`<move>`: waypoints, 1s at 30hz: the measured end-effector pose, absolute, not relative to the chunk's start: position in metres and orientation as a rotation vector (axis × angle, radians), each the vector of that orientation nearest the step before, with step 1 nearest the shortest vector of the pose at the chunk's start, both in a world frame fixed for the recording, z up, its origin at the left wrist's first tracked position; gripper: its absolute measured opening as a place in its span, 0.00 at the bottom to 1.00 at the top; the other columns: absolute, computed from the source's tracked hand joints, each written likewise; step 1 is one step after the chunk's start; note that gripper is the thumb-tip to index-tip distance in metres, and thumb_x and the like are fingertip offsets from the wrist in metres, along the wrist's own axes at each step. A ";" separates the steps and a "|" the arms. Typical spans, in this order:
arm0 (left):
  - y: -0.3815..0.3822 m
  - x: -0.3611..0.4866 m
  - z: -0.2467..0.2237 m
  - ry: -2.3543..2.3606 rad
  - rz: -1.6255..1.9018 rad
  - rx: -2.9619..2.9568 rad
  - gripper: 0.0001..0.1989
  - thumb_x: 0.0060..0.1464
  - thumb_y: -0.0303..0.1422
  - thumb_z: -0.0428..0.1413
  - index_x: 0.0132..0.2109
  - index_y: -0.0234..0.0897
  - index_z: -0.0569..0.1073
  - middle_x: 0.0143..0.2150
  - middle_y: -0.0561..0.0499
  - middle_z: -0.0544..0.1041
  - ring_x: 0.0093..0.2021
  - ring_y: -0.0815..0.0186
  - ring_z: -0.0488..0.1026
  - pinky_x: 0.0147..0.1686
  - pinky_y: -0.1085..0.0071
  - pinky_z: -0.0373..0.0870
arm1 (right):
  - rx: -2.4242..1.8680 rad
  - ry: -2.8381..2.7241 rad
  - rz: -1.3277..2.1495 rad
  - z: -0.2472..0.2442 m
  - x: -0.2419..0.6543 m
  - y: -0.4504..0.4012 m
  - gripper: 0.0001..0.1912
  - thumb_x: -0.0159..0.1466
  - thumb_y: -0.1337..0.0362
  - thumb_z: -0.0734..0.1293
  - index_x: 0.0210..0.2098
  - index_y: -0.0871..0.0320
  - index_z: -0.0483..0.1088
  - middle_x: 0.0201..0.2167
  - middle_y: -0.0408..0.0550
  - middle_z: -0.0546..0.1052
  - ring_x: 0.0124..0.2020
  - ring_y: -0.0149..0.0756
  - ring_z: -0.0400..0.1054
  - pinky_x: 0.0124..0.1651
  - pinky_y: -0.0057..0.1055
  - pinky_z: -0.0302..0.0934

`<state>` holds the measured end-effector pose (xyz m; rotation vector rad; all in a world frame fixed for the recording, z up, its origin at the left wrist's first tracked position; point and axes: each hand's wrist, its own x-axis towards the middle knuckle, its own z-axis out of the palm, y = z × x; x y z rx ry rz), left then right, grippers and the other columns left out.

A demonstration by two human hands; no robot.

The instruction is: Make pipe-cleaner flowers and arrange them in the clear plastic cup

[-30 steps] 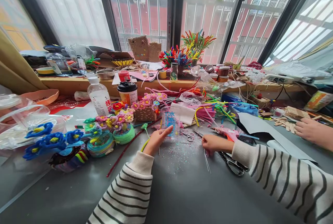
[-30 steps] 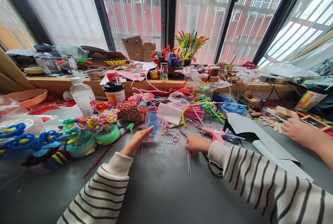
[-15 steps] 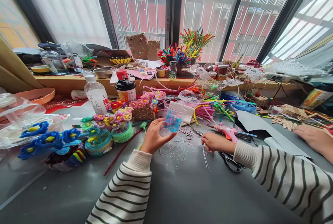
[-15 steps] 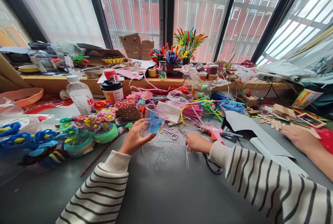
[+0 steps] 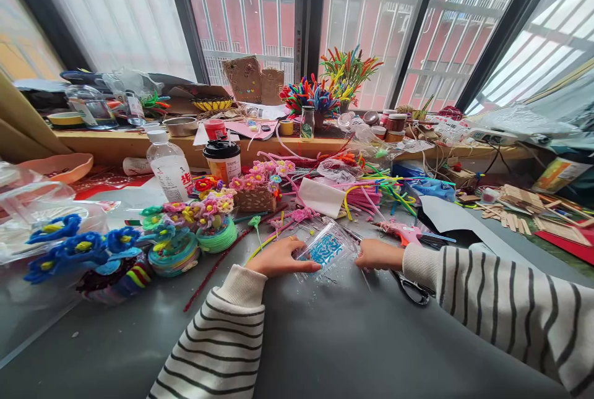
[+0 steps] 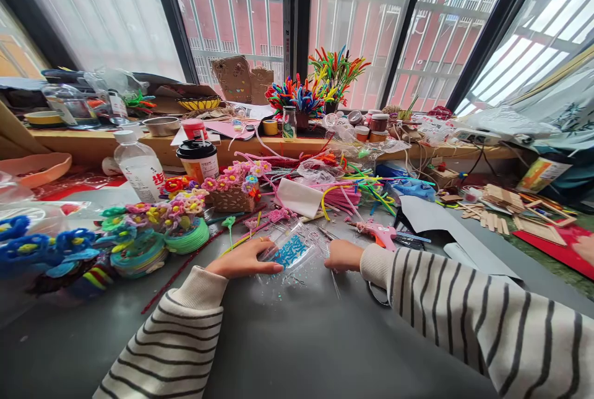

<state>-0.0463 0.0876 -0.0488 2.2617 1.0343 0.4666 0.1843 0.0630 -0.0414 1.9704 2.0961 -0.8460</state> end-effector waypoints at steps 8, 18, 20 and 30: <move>0.090 -0.046 -0.051 1.110 0.627 2.081 0.19 0.36 0.50 0.56 0.28 0.37 0.72 0.27 0.52 0.73 0.29 0.62 0.68 0.28 0.72 0.61 | 1.948 2.005 -0.534 -0.043 0.180 0.058 0.10 0.51 0.71 0.61 0.30 0.64 0.73 0.30 0.57 0.75 0.36 0.46 0.69 0.35 0.32 0.59; 0.096 -0.053 -0.049 1.022 1.242 1.623 0.28 0.45 0.54 0.47 0.39 0.35 0.72 0.36 0.46 0.75 0.41 0.57 0.70 0.44 0.64 0.63 | 1.904 2.059 -0.735 -0.035 0.194 0.056 0.08 0.53 0.69 0.59 0.30 0.64 0.69 0.30 0.55 0.73 0.30 0.36 0.65 0.29 0.28 0.54; 0.096 -0.053 -0.049 1.007 1.293 1.544 0.30 0.43 0.56 0.48 0.40 0.34 0.72 0.37 0.46 0.75 0.42 0.56 0.70 0.46 0.63 0.62 | 1.907 2.006 -0.913 -0.028 0.201 0.058 0.09 0.55 0.69 0.57 0.30 0.63 0.68 0.24 0.48 0.71 0.21 0.28 0.59 0.22 0.24 0.50; 0.106 -0.044 -0.064 1.099 0.969 1.308 0.28 0.40 0.55 0.50 0.35 0.33 0.73 0.30 0.43 0.77 0.32 0.56 0.74 0.32 0.62 0.69 | 1.928 1.789 -1.407 0.000 0.227 0.055 0.11 0.55 0.66 0.57 0.35 0.62 0.65 0.16 0.34 0.54 0.15 0.21 0.44 0.17 0.20 0.39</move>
